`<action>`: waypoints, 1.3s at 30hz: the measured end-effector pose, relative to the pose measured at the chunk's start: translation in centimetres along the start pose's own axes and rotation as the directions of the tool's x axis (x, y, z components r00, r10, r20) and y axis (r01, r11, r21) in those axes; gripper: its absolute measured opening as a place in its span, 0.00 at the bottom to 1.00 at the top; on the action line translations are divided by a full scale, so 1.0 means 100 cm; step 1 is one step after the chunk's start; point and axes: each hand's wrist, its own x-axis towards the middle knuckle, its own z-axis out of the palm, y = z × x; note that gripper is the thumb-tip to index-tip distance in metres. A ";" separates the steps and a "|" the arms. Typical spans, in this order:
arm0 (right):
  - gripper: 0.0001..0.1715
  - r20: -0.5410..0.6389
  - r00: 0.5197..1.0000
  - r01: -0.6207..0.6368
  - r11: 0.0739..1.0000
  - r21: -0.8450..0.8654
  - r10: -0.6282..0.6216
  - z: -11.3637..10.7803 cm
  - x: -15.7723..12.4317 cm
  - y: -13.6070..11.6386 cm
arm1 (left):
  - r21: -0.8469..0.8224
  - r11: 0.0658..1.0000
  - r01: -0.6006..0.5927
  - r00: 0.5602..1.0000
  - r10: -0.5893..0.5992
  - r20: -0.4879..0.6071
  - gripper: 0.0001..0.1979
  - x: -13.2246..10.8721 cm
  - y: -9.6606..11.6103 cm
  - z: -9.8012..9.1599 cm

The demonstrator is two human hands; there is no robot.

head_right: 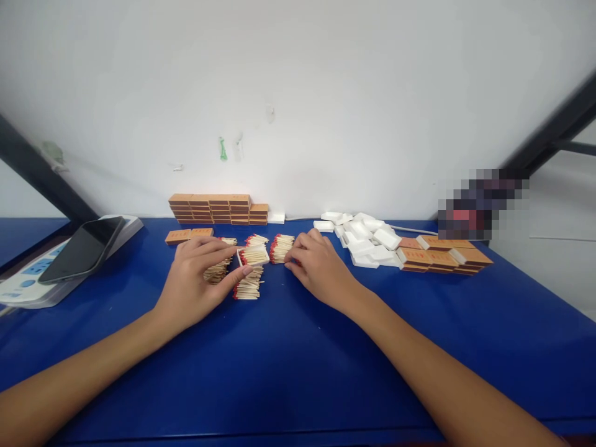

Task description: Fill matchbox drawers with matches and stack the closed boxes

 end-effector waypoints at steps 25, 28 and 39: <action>0.03 0.022 1.000 -0.004 1.000 -0.016 0.004 0.007 0.000 0.002 | -0.006 0.999 -0.032 0.999 0.032 0.003 0.13 -0.002 0.003 0.000; 0.03 0.019 1.000 -0.007 1.000 -0.010 0.007 0.007 0.000 0.003 | -0.005 1.000 -0.029 1.000 0.029 0.008 0.13 -0.002 0.003 0.000; 0.09 0.086 0.996 0.004 0.999 -0.054 0.001 0.005 -0.002 0.002 | -0.009 1.000 -0.029 0.999 0.029 0.024 0.13 -0.002 0.002 0.000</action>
